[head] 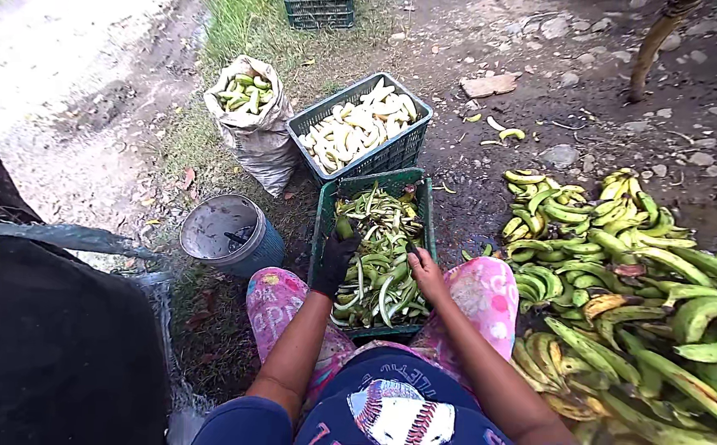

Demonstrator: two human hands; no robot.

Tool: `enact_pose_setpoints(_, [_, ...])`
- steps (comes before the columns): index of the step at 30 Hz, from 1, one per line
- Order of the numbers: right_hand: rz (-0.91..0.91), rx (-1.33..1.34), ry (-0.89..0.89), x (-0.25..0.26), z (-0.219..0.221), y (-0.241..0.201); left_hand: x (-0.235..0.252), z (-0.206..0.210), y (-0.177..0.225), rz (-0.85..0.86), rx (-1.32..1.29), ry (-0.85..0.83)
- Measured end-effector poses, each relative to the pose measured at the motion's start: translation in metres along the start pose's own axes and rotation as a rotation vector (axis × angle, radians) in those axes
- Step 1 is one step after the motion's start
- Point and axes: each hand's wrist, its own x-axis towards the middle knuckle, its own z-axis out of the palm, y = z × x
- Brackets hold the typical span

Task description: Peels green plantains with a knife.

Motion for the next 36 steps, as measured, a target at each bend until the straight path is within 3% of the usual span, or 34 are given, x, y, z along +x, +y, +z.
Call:
enact_pose_setpoints(4, [0.015,-0.007,-0.141,0.002,0.005,-0.041,-0.002,0.005,0.01,0.096,-0.267,-0.002])
enact_pose_setpoints(8, [-0.377,0.232,0.068,-0.006,-0.009,-0.13,-0.005,0.008,0.024,0.191,-0.246,0.041])
enact_pose_setpoints(10, [-0.49,0.293,0.119,-0.009,-0.003,-0.147,-0.008,0.008,0.025,0.233,-0.217,0.061])
enact_pose_setpoints(12, [-0.374,0.227,0.082,0.0,0.018,-0.119,-0.01,0.006,0.024,0.246,-0.201,0.076])
enact_pose_setpoints(15, [0.204,0.058,-0.239,0.009,0.051,-0.03,-0.016,0.004,0.024,0.247,-0.341,0.015])
enact_pose_setpoints(16, [0.32,0.077,-0.279,0.004,0.057,-0.012,-0.017,0.001,0.028,0.253,-0.406,-0.032])
enact_pose_setpoints(18, [0.386,0.154,-0.262,-0.008,0.055,-0.008,-0.014,-0.003,0.039,0.231,-0.462,-0.075])
enact_pose_setpoints(21, [0.168,0.107,-0.213,-0.01,0.038,-0.024,-0.014,-0.007,0.046,0.082,-0.306,-0.03])
enact_pose_setpoints(25, [-0.254,-0.195,-0.191,0.01,0.005,-0.054,0.007,-0.005,0.046,-0.093,-0.037,0.038])
enact_pose_setpoints(28, [-0.408,-0.383,-0.193,0.022,-0.013,-0.074,0.0,0.002,0.052,-0.096,-0.043,-0.066])
enact_pose_setpoints(31, [-0.488,-0.566,-0.01,0.043,-0.024,-0.091,-0.014,0.014,0.043,-0.099,-0.218,-0.163])
enact_pose_setpoints(34, [-0.367,-0.599,0.179,0.063,-0.031,-0.106,-0.036,0.028,0.041,-0.202,-0.378,-0.178])
enact_pose_setpoints(36, [-0.294,-0.517,0.228,0.063,-0.031,-0.114,-0.039,0.026,0.034,-0.159,-0.416,-0.21])
